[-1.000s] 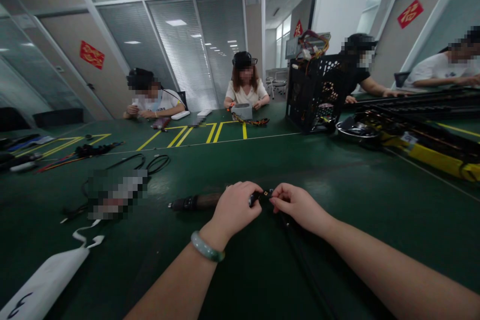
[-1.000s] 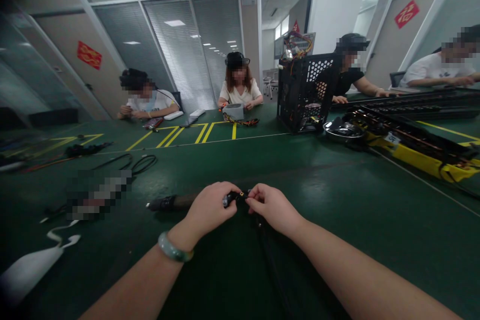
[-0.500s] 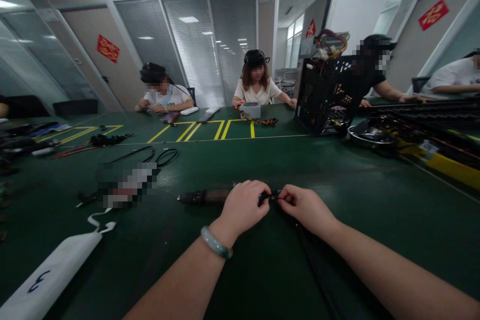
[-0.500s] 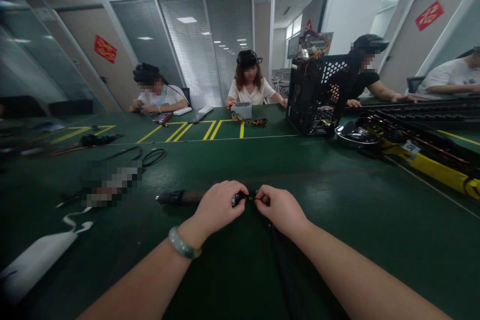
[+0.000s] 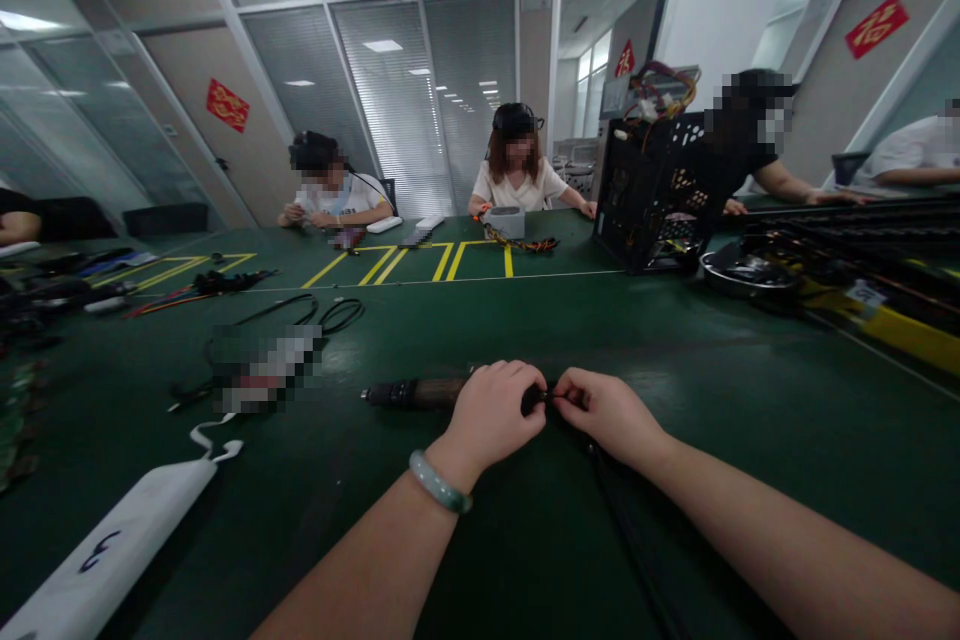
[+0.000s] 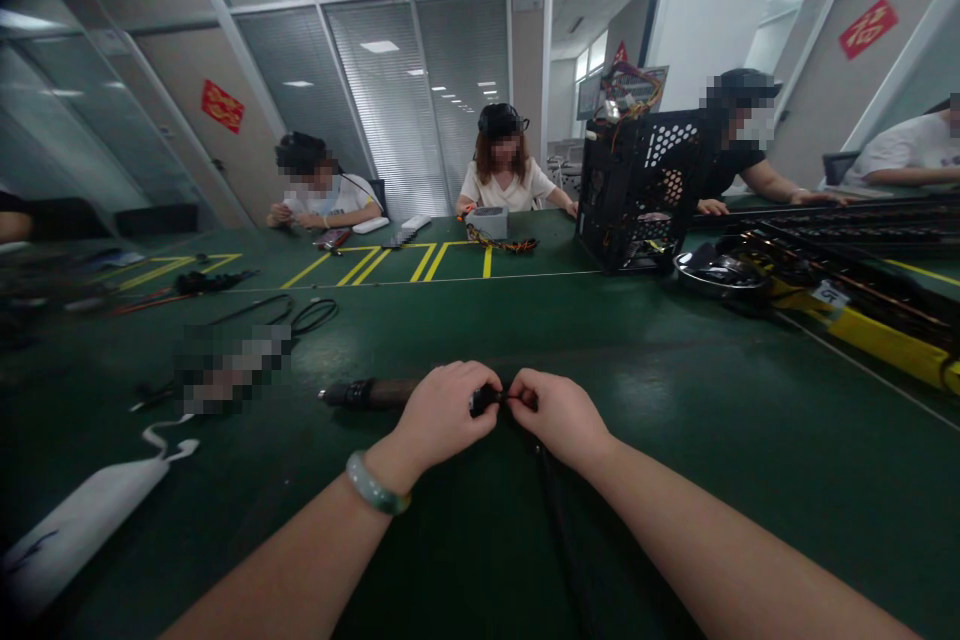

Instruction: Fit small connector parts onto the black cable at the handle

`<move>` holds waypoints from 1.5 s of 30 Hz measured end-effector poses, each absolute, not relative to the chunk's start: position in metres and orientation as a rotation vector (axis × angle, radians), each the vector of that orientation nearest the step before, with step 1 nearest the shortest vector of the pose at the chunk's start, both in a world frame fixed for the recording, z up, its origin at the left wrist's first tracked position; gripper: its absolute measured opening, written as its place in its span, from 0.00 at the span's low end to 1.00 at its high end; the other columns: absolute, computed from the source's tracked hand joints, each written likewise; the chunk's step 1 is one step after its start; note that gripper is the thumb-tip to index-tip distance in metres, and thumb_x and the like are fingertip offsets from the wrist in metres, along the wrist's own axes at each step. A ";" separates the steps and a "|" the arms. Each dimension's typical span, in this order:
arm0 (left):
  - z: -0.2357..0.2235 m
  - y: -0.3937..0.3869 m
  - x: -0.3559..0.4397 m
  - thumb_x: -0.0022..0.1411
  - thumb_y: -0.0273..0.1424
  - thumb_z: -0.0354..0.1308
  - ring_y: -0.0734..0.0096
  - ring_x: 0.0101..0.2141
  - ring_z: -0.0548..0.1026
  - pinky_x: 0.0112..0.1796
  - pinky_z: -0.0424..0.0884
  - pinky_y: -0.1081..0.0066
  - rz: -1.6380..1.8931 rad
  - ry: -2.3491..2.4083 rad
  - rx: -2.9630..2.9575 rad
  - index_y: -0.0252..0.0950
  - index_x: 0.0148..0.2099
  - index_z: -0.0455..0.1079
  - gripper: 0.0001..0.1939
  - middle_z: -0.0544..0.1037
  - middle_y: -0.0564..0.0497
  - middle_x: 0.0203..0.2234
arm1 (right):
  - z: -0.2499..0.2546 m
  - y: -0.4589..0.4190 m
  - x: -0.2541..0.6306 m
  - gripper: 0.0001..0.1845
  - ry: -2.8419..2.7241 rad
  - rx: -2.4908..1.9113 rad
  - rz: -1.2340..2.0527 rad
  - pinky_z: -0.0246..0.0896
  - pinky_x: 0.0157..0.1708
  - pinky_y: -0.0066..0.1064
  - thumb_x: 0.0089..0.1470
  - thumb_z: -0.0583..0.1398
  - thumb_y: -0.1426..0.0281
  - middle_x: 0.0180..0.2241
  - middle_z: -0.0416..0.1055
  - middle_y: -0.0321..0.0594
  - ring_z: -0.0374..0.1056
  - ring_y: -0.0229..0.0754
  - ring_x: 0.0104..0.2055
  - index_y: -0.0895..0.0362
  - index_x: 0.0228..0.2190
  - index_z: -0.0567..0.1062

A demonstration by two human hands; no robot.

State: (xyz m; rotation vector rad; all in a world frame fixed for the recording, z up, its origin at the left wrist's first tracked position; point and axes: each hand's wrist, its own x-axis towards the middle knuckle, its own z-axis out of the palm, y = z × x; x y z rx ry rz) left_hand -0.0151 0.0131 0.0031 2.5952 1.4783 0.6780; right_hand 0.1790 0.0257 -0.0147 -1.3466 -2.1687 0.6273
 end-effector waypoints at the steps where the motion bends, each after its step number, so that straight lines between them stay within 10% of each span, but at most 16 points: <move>1: 0.003 0.013 -0.015 0.59 0.32 0.60 0.62 0.41 0.71 0.43 0.67 0.61 0.670 1.487 2.596 0.41 0.43 0.69 0.09 0.74 0.52 0.39 | -0.015 0.025 0.179 0.04 -2.168 -1.351 0.634 0.55 0.27 0.26 0.54 0.59 0.69 0.26 0.71 0.31 0.66 0.37 0.28 0.53 0.32 0.74; 45: -0.009 0.017 -0.005 0.61 0.26 0.59 0.65 0.43 0.72 0.49 0.65 0.59 0.794 1.393 2.541 0.39 0.42 0.70 0.07 0.75 0.53 0.42 | -0.015 0.029 0.193 0.04 -2.075 -1.391 0.778 0.57 0.26 0.26 0.55 0.58 0.68 0.27 0.72 0.33 0.68 0.38 0.28 0.54 0.33 0.73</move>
